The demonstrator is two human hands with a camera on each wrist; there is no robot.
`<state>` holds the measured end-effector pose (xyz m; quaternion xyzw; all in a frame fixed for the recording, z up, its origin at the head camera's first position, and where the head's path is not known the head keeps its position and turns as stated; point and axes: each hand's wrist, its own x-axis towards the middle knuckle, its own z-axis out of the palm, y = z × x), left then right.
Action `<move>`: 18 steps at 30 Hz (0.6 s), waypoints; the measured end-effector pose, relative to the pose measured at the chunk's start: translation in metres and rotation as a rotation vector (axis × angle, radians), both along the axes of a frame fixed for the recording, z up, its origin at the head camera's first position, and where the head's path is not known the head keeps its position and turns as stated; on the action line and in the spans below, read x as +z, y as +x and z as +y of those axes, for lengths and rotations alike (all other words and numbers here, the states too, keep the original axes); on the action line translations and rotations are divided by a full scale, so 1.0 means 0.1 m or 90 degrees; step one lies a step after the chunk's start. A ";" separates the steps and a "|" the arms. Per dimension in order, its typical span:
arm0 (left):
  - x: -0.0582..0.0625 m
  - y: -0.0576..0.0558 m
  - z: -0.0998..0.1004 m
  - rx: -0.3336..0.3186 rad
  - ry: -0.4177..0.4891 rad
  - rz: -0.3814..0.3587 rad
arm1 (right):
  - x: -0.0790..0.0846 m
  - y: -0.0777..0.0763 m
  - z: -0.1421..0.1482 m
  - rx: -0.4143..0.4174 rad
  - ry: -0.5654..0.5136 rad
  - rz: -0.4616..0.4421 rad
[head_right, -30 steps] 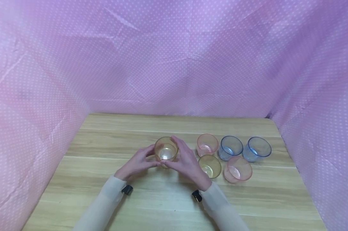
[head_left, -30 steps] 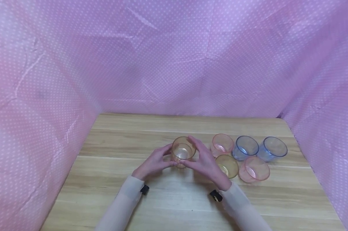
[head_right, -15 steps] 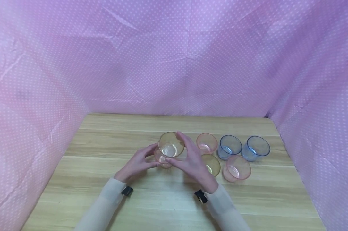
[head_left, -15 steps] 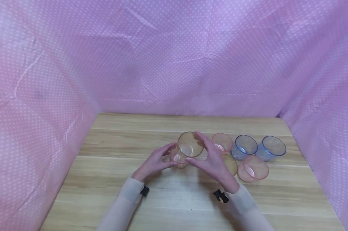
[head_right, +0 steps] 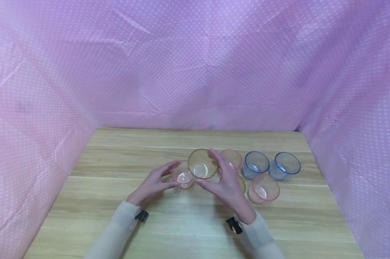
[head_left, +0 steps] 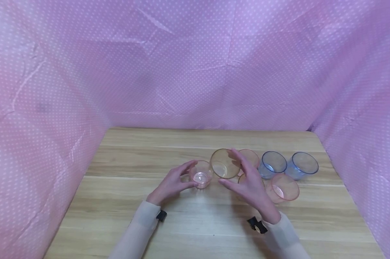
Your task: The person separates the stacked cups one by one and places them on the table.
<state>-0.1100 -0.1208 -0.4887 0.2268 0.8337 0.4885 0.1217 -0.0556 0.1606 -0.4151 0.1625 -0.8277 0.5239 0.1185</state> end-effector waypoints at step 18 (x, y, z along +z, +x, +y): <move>-0.01 0.01 0.01 0.016 0.002 0.001 | 0.06 0.14 0.38 -0.063 -0.045 -0.030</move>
